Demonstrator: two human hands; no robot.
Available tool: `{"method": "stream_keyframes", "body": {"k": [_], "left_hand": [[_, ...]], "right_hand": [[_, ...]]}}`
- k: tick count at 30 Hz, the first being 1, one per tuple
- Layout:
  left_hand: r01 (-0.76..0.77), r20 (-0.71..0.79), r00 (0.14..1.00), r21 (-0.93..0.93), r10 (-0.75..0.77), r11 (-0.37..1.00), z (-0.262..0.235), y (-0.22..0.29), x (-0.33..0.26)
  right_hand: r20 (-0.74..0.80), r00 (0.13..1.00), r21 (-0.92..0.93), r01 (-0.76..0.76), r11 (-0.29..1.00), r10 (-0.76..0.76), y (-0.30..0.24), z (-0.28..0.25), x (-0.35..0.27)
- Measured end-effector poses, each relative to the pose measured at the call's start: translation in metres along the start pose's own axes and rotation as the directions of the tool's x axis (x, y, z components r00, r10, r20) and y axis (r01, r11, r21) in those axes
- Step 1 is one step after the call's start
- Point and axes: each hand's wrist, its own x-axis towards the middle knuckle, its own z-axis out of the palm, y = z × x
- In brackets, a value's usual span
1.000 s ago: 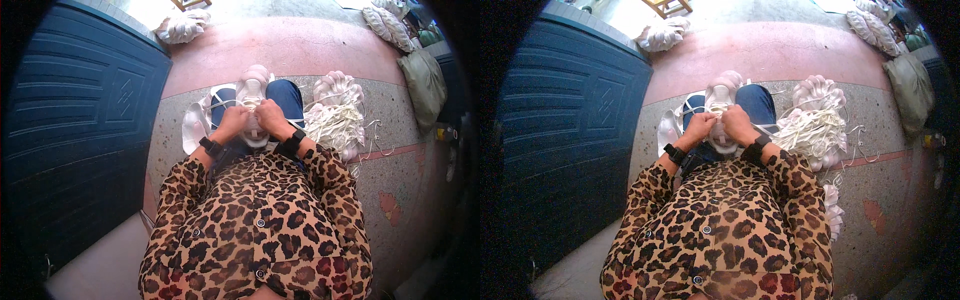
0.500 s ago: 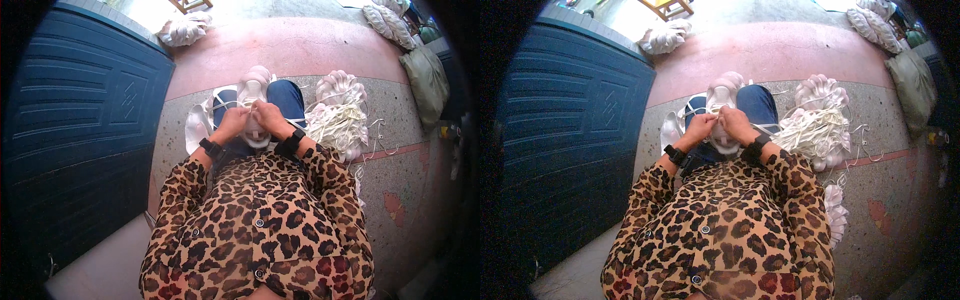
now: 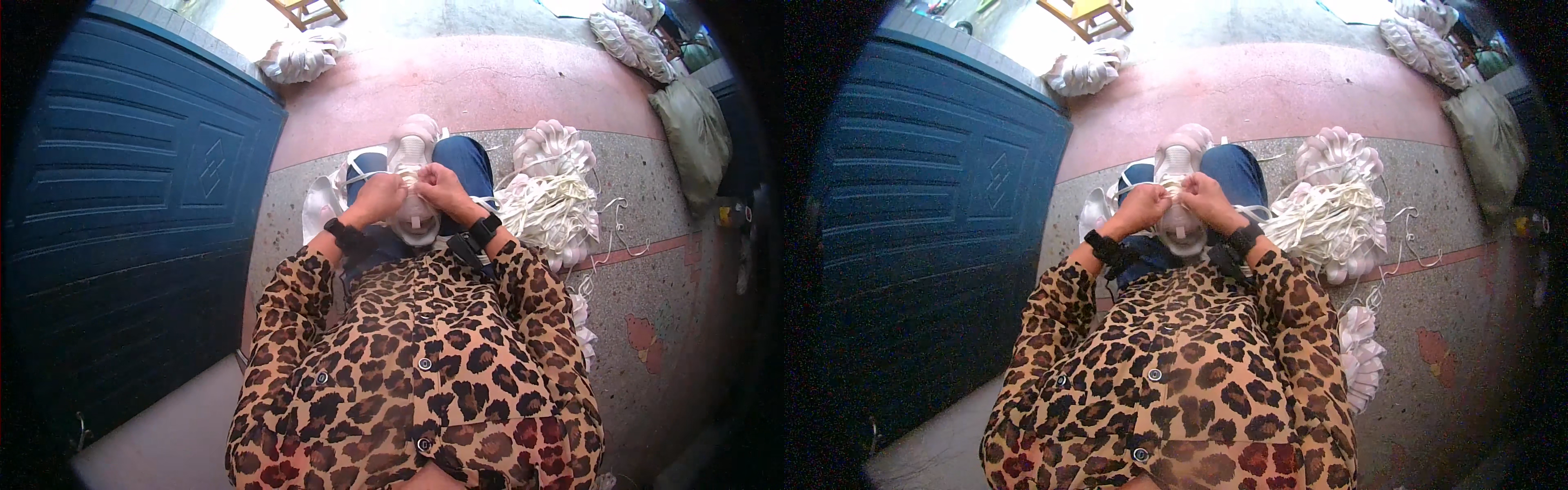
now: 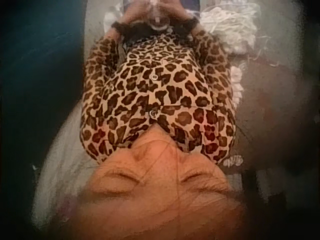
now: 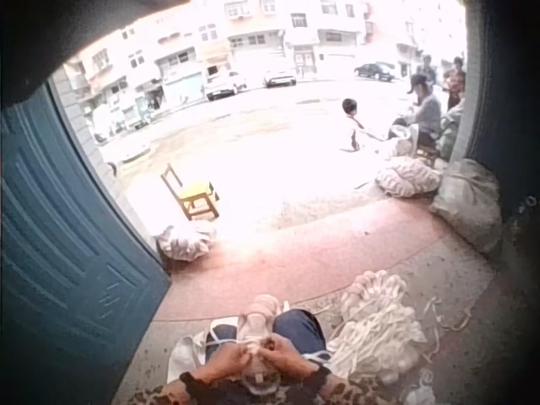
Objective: The recorder is lacing and assembling sneaker components in an industrial workshop.
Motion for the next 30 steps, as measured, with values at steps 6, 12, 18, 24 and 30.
{"method": "stream_keyframes", "body": {"k": [6, 12, 18, 24, 30], "left_hand": [[0.111, -0.004, 0.993, -0.316, -0.118, 0.942, -0.084, 0.015, -0.024], [0.335, 0.281, 0.941, -0.709, -0.187, 0.62, -0.081, 0.038, -0.018], [0.264, 0.208, 0.964, -0.653, -0.167, 0.71, -0.046, 0.015, -0.027], [0.105, 0.038, 0.994, -0.438, -0.099, 0.893, -0.014, 0.0, -0.023], [0.053, 0.006, 0.999, -0.339, -0.054, 0.939, -0.013, 0.002, -0.022]], "right_hand": [[0.161, 0.978, -0.53, 0.197, 0.825, -0.13, -0.033, -0.042, -0.013], [0.299, 0.953, -0.101, 0.086, 0.991, -0.053, -0.064, -0.023, 0.0], [-0.008, 0.995, 0.069, 0.102, 0.992, -0.102, -0.054, -0.053, -0.03], [0.018, 0.972, -0.12, 0.234, 0.965, -0.233, -0.076, -0.063, -0.045], [0.038, 0.973, -0.079, 0.232, 0.969, -0.23, -0.077, -0.064, -0.04]]}}
